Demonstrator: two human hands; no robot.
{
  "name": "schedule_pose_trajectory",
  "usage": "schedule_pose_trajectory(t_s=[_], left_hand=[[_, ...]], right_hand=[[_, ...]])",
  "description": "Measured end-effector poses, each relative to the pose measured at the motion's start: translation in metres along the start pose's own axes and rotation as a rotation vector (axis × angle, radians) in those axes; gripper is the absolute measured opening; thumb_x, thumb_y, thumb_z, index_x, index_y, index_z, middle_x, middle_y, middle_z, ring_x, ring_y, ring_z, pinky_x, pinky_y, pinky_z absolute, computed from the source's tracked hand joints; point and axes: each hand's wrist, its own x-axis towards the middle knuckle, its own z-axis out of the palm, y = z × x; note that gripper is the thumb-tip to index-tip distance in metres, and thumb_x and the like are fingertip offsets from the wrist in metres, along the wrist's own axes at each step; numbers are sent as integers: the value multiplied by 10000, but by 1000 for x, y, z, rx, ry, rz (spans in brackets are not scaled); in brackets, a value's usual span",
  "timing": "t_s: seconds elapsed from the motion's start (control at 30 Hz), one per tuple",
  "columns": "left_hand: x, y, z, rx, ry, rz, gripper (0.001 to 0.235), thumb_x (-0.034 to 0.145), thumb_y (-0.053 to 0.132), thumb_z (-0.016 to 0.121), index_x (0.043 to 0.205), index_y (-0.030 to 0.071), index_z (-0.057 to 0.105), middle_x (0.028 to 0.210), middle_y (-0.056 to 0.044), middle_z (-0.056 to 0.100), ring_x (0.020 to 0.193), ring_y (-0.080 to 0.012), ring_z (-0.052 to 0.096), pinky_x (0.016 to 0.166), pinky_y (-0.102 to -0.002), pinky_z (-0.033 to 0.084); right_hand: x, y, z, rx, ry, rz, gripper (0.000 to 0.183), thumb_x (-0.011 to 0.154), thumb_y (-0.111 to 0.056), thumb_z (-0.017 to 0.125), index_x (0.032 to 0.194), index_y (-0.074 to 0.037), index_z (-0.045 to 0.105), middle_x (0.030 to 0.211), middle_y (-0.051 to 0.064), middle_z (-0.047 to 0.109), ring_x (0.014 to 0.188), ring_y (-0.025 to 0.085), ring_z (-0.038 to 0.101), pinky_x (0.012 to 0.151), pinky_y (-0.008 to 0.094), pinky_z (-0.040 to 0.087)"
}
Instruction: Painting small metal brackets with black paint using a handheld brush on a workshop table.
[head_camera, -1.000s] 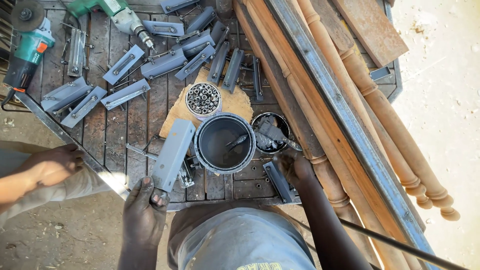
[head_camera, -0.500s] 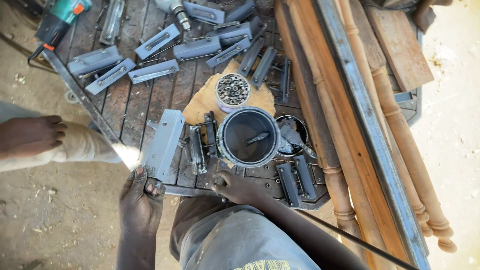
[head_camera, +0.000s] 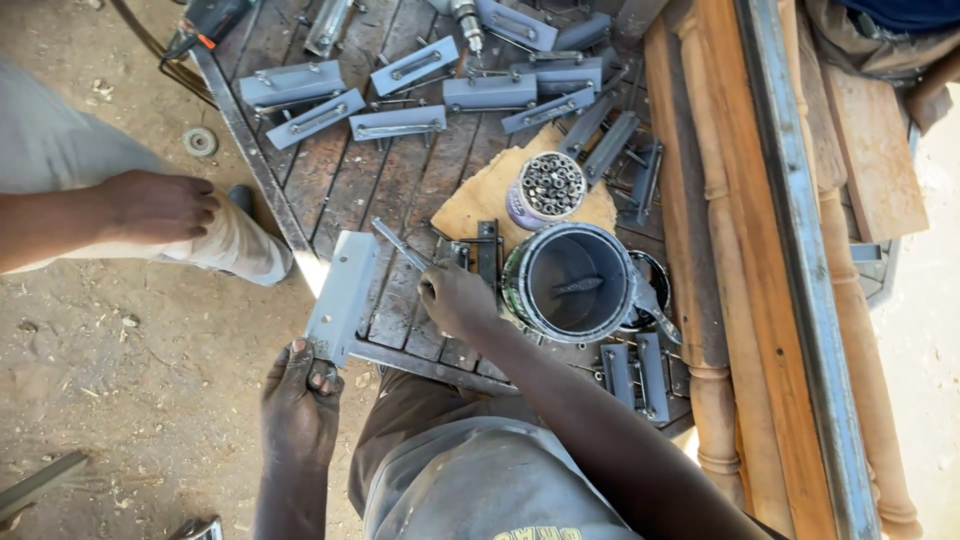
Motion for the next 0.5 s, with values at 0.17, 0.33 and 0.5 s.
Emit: schedule_pose_trajectory(t_s=[0.17,0.33,0.5], left_hand=[[5,7,-4,-15,51,3,97,1070,129,587,985,95,616,696,18,505,560,-49,455,499,-189,419],[11,14,-11,15,77,-8,106,1077,110,565,1008,52,622,646,9,455,548,-72,432,509,-201,411],[18,14,-18,106,27,-5,144,1070,128,583,950,56,615,736,3,491,593,-57,423,522,-182,400]], right_hand=[[30,-34,-6,-134,-55,-42,344,1023,-304,568,1308,-122,630,1296,118,592,978,287,684,676,429,621],[64,-42,-19,110,81,252,446,1027,-364,529,1396,-122,466,1305,205,543,877,394,703,612,515,601],[100,-15,-9,94,-89,598,645,898,-749,570,669,-150,497,673,20,575,624,216,581,548,388,410]])
